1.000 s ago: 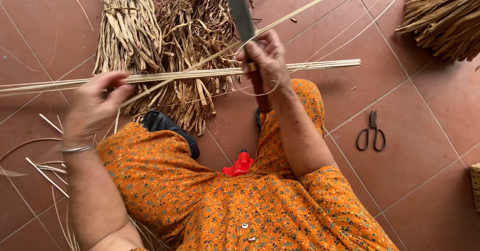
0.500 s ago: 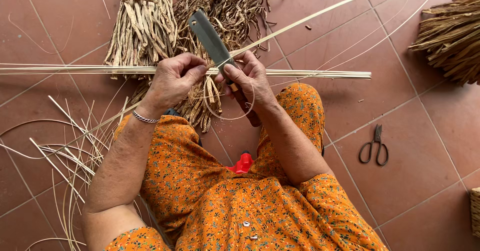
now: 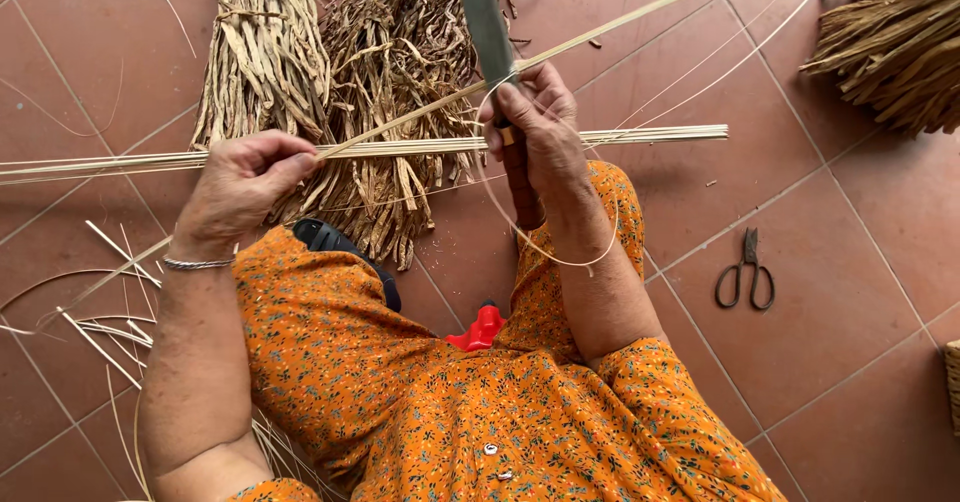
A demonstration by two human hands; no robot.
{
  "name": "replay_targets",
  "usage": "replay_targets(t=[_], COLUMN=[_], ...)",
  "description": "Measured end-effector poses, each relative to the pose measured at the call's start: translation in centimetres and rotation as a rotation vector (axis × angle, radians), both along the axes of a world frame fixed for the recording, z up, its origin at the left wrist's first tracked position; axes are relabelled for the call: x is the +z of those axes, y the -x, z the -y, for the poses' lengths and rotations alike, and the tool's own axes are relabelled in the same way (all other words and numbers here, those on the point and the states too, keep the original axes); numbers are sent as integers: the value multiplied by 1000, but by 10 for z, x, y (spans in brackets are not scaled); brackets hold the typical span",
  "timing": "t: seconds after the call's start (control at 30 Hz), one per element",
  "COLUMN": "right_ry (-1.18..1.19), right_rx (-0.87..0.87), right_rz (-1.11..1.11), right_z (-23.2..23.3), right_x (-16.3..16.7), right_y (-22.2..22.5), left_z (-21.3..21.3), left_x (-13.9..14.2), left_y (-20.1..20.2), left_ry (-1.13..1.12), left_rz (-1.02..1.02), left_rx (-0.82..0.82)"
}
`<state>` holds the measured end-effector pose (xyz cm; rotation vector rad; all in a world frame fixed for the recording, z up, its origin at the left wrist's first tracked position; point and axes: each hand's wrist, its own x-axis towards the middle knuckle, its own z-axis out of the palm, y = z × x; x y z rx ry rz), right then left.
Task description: The person sits on the floor and uses a machete to split long bamboo stalks into thin, flexible strips. They hold the stalks with one hand and draw the blade along the length to peel off layers, which accumulate on the floor.
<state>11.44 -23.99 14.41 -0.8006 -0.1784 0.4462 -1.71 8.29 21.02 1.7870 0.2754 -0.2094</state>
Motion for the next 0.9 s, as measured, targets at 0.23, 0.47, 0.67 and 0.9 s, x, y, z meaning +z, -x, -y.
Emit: replay_targets(t=[0.23,0.47,0.67,0.9], right_ry=[-15,-36,-9,137], right_rx=[-7,-51,-77,65], right_rz=[10,48,94,40], right_z=[9,26,21,-41], right_x=[-10,-17,-24,-17], right_y=[-2,-16,-14,32], left_z=[-38,-80,-71,33], left_x=[-5,-13,4,-4], left_y=[20,39,37,-20], left_ry=[1,-86,-104,-397], left_rz=[-7,-60,-146,-64], left_rx=[12,75,100,-198])
